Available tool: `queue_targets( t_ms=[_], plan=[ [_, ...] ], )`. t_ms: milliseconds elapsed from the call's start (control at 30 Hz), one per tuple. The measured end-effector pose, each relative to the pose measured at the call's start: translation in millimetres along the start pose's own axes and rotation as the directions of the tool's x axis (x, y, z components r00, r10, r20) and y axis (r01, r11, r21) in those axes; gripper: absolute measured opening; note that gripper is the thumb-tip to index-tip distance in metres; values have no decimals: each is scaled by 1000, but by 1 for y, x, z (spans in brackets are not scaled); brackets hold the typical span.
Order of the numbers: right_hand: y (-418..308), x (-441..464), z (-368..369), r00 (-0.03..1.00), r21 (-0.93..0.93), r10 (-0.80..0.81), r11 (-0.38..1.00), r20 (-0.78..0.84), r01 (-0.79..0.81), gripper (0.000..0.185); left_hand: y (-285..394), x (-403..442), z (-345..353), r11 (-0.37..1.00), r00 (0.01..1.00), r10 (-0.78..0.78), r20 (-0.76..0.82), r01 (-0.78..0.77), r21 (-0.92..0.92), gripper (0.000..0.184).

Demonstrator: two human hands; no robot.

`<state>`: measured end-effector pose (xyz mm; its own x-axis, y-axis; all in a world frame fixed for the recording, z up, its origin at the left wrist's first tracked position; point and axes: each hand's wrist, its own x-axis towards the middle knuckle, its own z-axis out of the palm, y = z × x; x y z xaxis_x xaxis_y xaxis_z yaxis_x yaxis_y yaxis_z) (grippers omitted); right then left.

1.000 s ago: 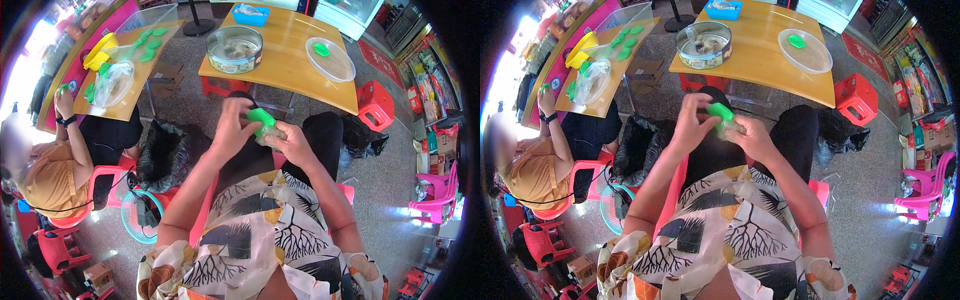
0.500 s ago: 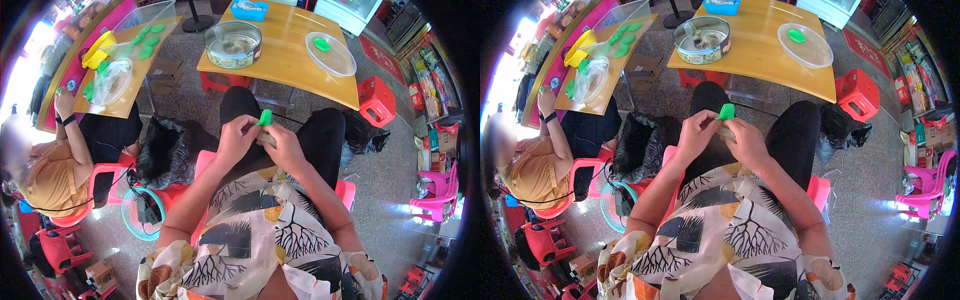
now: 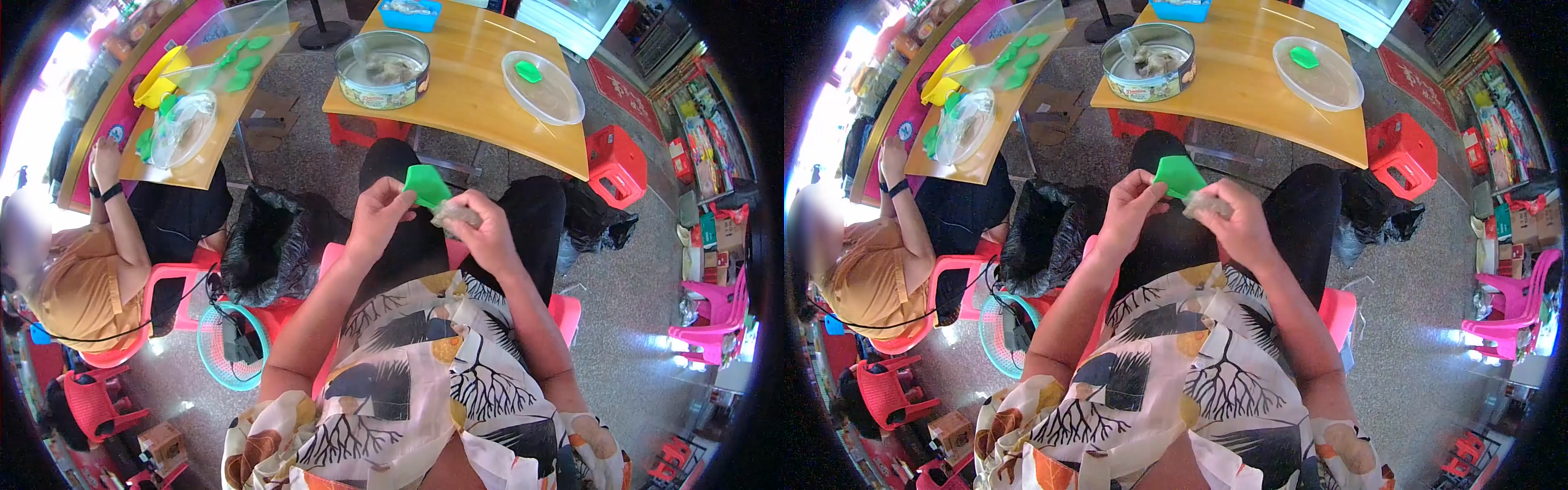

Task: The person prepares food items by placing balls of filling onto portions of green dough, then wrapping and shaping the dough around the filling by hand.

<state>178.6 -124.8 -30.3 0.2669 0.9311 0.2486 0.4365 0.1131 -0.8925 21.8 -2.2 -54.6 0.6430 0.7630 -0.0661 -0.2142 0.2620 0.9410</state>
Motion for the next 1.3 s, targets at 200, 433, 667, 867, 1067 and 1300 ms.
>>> queue_targets(
  t_ms=[200, 433, 667, 867, 1067, 1300],
  plan=[
    [2, 9, -5, 928, 807, 358, 516, 101, -287, 30, 18, -6, 8, 840, 975, 162, 151, -217, 498, 10],
    [26, 18, 3, 899, 822, 357, 411, 253, -394, 27, 35, -9, 10, 695, 930, 216, 298, -361, 621, 8],
    [29, 15, 8, 924, 837, 330, 435, 194, -331, 23, 17, -10, -2, 981, 952, -157, 262, 120, 150, 13],
    [32, 14, 8, 908, 882, 322, 295, 269, -366, 24, 15, -11, -7, 988, 948, -138, 288, 110, 110, 15],
    [39, 12, 9, 903, 885, 306, 262, 302, -385, 25, 16, -12, -6, 978, 946, -182, 269, 146, 148, 11],
    [37, 12, 16, 946, 639, 325, 726, 10, -255, 19, 13, -8, 6, 919, 973, -163, 162, 90, 383, 9]
  ],
)
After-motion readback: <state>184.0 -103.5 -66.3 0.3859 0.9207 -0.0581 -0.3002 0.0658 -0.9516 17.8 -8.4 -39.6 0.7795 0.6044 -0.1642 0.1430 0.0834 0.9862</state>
